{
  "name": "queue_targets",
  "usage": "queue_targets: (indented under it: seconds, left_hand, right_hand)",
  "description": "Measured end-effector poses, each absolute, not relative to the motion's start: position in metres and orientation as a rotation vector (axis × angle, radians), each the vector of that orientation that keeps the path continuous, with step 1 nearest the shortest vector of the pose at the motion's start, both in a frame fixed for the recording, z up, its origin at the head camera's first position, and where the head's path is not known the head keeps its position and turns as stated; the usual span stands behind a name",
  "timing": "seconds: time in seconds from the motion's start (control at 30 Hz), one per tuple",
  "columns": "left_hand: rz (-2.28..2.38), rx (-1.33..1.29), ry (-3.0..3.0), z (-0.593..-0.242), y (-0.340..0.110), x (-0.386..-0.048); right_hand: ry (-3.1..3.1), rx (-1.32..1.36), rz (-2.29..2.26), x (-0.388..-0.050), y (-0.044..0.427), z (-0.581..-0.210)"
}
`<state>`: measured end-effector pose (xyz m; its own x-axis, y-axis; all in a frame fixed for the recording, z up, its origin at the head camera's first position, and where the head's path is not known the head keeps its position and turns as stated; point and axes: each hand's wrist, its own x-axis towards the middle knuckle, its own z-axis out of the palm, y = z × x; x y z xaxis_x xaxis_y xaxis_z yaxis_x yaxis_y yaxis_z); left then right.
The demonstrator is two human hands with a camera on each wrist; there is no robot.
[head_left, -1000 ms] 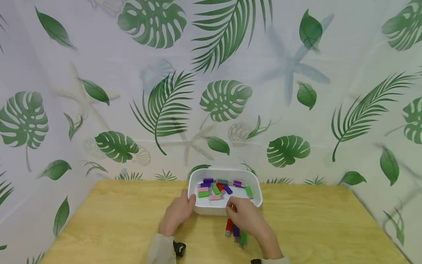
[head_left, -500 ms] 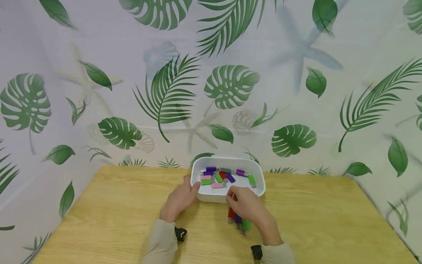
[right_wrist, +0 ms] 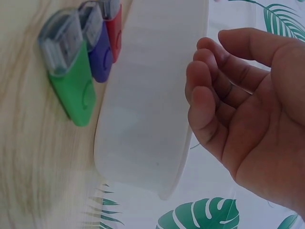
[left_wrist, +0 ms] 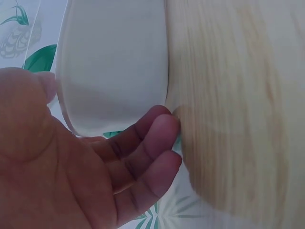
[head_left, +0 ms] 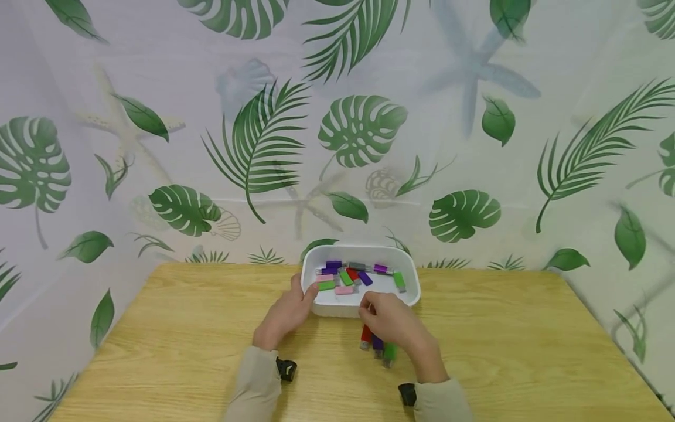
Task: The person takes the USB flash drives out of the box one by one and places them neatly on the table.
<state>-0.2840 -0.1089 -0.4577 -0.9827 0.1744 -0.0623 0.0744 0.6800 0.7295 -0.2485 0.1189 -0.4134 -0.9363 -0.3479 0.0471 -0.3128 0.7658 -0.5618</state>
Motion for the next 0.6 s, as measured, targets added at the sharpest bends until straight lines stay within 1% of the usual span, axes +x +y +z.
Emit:
queue_targets:
  seconds: [0.23, 0.4, 0.6]
  left_hand:
    - [1.284, 0.258, 2.719, -0.4618, -0.1076, -0.2835]
    - [1.247, 0.246, 2.701, -0.4615, -0.1099, -0.2819]
    - [1.25, 0.297, 2.669, -0.4601, -0.1129, -0.2816]
  right_hand:
    - [2.916, -0.527, -0.868, -0.2481, 0.1168, -0.4149]
    - [2.898, -0.534, -0.877, -0.2475, 0.116, -0.4158]
    - [2.92, -0.525, -0.876, -0.247, 0.1151, -0.4169]
